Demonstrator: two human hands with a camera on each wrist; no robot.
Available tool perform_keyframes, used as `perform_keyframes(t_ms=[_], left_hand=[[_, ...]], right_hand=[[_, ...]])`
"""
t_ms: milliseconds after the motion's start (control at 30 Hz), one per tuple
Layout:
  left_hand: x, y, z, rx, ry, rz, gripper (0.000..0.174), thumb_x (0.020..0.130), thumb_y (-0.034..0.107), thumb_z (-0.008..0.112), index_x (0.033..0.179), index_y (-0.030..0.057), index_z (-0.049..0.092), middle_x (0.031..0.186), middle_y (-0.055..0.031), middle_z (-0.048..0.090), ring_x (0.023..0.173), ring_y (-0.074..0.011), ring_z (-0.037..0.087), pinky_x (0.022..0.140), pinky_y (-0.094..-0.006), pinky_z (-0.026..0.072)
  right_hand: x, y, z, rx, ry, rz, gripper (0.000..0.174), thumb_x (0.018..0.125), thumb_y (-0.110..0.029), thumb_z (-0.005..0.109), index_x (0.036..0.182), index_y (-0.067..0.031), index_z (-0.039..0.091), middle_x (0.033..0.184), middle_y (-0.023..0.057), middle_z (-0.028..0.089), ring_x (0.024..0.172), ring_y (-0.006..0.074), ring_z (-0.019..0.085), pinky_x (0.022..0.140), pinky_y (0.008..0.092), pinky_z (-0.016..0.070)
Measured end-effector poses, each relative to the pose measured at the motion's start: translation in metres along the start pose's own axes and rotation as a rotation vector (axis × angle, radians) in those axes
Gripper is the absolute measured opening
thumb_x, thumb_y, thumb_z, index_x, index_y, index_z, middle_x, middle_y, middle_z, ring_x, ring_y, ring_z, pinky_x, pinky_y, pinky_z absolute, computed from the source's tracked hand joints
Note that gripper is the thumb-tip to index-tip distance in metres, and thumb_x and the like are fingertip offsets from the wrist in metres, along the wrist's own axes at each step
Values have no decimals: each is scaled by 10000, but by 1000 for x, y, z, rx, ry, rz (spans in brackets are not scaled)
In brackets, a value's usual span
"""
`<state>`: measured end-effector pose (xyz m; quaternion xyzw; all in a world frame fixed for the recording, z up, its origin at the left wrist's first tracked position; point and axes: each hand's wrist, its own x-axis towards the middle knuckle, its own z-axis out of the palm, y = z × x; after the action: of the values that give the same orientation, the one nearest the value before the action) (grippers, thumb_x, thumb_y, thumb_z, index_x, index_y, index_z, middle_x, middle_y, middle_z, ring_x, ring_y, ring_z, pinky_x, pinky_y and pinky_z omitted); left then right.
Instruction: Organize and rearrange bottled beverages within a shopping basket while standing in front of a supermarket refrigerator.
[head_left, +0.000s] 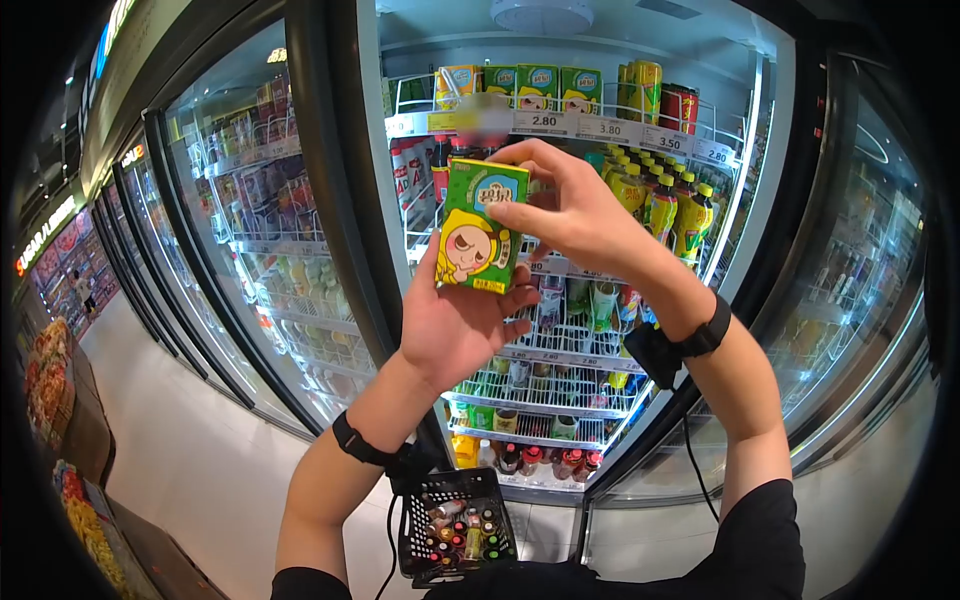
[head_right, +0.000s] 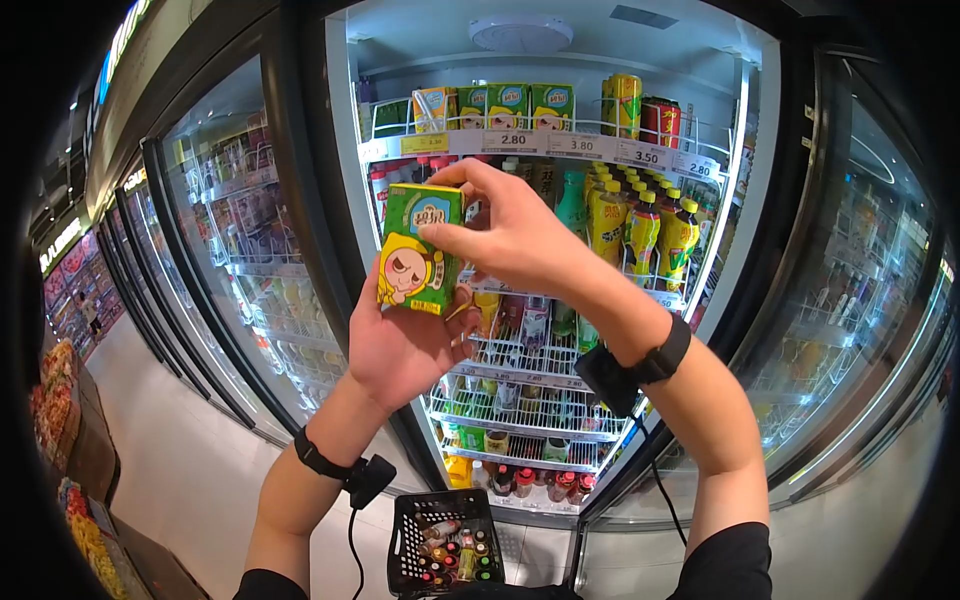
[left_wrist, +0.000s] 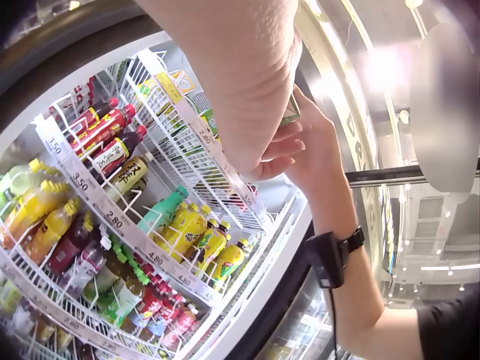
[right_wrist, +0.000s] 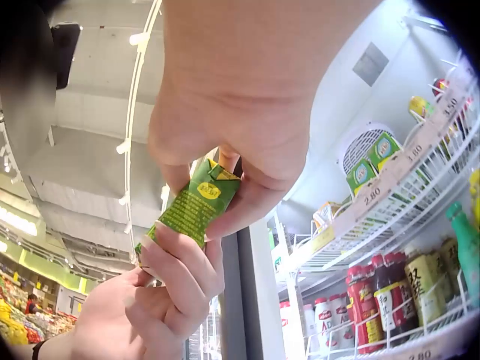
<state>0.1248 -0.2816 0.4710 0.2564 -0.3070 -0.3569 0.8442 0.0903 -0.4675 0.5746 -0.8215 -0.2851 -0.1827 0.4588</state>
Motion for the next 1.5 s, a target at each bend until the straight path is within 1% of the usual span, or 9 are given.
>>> perform_keyframes(t_ms=[233,300,500,633,967,1233,1300,1433,1500], left_hand=[[87,81,5,492,184,151,645,1016,627,352,1454,172,482,1298,-82,611,1186,-249,590,933,-448,460],[114,110,-8,925,397,476,605,1029,526,443,1482,125,458,1385,-100,585,1264,-229,558,971,-432,460],[179,177,-1,1586,214,885,548,929,253,642,1426,45,540,1293,-159,677,1158,-288,665,998,-367,489],[206,191,13,1708,491,761,548,887,260,603,1395,57,572,1208,-177,711,1080,-323,693,946,-372,510],[262,210,-40,1598,282,625,305,899,173,529,1146,12,605,1051,-153,681,966,-283,646,886,-382,494],[269,199,-62,1037,269,633,348,911,123,528,1226,50,658,1136,-83,672,1041,-176,619,897,-319,522],[271,198,-63,999,274,686,378,912,122,527,1255,73,676,1153,-77,675,1058,-170,612,902,-311,518],[279,206,-72,1303,298,692,386,897,139,537,1233,83,717,1165,-131,704,1032,-217,646,920,-321,510],[284,207,-74,1471,310,709,374,892,153,543,1208,72,727,1166,-152,712,1023,-240,658,927,-328,507]], right_hand=[[87,-6,-58,-173,44,-217,507,857,-121,767,1336,-25,631,1129,140,710,966,185,681,793,324,591],[117,-1,-73,-355,98,-351,512,849,-119,770,1337,-49,631,1179,140,719,972,216,688,872,366,556],[188,3,-99,-609,196,-505,478,880,-110,735,1343,-82,623,1217,171,705,1058,307,692,926,389,541],[223,10,-105,-702,235,-513,468,895,-101,709,1352,-96,607,1252,196,676,1121,344,671,951,414,540],[262,81,-122,-970,261,-517,501,893,-131,705,1377,-151,576,1287,182,598,1205,383,572,1047,476,456],[268,116,-125,-1006,220,-591,531,871,-159,743,1376,-150,578,1278,192,622,1179,403,600,1023,456,480],[266,109,-126,-1062,111,-285,560,877,-237,757,1401,-170,574,1270,174,642,1175,411,607,1063,554,439],[256,111,-120,-1171,138,-81,543,919,-329,714,1425,-194,570,1319,140,613,1221,391,591,1106,703,313],[254,116,-116,-1268,169,-34,479,952,-334,642,1412,-211,594,1423,133,539,1318,355,539,1114,820,135]])
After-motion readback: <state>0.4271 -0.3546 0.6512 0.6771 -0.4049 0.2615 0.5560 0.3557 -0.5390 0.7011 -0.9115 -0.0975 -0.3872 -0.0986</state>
